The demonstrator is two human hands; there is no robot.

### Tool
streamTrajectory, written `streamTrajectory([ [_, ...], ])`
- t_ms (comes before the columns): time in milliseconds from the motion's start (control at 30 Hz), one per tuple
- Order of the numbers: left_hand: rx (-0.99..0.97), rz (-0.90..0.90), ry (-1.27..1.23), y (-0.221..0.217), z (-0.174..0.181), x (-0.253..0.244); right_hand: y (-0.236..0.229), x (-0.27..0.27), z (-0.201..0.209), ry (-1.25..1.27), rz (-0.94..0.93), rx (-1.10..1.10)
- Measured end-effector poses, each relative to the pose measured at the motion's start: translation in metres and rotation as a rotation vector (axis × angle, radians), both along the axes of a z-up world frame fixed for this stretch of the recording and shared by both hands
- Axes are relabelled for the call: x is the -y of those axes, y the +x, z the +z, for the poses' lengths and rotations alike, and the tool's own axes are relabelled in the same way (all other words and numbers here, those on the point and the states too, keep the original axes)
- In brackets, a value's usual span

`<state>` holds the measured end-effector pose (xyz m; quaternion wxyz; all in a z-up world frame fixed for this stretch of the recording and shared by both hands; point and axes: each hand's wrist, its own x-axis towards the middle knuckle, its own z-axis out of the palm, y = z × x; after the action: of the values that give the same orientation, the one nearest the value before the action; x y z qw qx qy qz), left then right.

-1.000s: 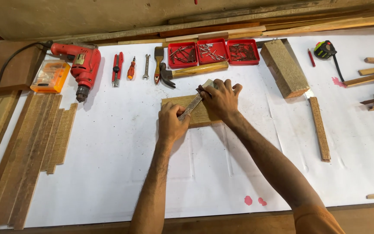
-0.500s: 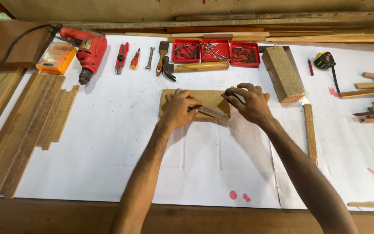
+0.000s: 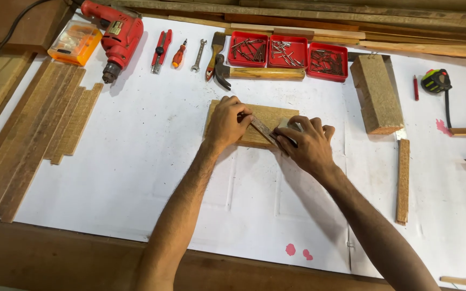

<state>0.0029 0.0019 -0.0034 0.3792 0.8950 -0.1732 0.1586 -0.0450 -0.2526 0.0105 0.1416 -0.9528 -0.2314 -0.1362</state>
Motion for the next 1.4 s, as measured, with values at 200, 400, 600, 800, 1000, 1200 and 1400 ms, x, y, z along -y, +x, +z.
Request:
streamTrajectory([
  [200,0.086,0.011,-0.013,-0.005,-0.002,0.0,0.036,-0.043,-0.01,-0.055,0.029,0.104],
  [400,0.135,0.033,0.005,-0.006,-0.002,-0.002,0.045,-0.056,0.003,-0.017,0.063,0.047],
  [600,0.056,0.093,-0.011,-0.005,-0.015,-0.003,0.034,-0.018,-0.004,-0.037,0.095,-0.084],
  [800,0.012,0.097,-0.029,-0.008,-0.005,0.002,0.013,0.016,-0.009,-0.095,0.17,0.01],
  [1000,0.003,0.124,0.002,-0.006,-0.003,0.006,0.015,-0.018,0.002,-0.096,0.144,0.135],
  [1200,0.01,0.129,0.008,-0.005,-0.003,0.005,0.047,-0.055,0.0,-0.05,0.12,0.084],
  [1400,0.029,0.109,0.038,-0.006,-0.007,0.001,0.052,-0.04,-0.006,0.043,0.226,0.024],
])
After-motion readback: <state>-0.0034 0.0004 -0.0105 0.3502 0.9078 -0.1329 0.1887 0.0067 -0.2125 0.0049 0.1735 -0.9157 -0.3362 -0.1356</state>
